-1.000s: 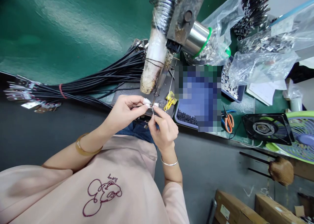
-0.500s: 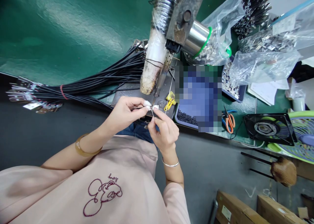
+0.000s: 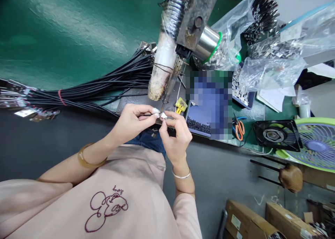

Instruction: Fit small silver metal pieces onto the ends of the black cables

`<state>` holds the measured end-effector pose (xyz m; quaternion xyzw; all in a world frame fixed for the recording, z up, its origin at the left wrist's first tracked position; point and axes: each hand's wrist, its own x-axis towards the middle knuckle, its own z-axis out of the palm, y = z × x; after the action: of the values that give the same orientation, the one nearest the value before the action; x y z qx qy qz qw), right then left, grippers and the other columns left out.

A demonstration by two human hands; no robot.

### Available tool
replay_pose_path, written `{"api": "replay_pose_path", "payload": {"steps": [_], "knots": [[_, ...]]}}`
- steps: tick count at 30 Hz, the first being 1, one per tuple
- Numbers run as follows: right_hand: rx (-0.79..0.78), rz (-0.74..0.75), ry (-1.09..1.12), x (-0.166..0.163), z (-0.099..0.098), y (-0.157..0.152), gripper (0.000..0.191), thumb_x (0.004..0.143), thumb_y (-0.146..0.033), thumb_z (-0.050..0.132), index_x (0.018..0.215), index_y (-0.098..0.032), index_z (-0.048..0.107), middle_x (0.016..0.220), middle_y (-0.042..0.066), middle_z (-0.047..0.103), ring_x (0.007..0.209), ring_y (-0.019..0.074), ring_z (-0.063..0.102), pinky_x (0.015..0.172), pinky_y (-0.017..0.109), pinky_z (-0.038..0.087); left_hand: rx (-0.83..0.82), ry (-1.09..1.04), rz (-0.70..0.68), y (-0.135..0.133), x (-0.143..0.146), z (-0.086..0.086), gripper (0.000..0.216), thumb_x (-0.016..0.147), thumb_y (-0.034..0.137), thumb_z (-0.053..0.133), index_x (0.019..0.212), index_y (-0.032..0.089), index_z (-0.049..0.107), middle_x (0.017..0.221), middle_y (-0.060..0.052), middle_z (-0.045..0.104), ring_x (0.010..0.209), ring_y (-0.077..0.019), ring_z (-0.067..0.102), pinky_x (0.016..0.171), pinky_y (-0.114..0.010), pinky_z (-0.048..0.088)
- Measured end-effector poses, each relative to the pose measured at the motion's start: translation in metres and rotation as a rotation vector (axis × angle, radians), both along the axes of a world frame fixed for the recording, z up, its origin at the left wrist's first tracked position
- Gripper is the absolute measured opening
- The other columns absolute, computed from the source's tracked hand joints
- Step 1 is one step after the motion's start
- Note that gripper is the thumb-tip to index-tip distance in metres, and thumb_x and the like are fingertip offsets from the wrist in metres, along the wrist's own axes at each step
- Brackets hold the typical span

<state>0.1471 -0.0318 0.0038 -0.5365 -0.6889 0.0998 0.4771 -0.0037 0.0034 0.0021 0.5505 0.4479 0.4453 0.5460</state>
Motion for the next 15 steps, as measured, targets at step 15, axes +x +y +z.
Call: {"api": "replay_pose_path", "payload": {"steps": [15], "knots": [[-0.149,-0.026,0.069,0.004,0.010,-0.005,0.006,0.089,-0.015,0.067,0.088,-0.021,0.068,0.110,0.005,0.076,0.093,0.0177,0.076,0.074,0.029,0.067,0.119,0.116,0.072,-0.004,0.003,-0.003,0.012,0.078,0.016,0.060,0.069,0.012,0.066,0.055,0.006,0.039,0.054,-0.0056,0.032,0.050,-0.018,0.029]]}}
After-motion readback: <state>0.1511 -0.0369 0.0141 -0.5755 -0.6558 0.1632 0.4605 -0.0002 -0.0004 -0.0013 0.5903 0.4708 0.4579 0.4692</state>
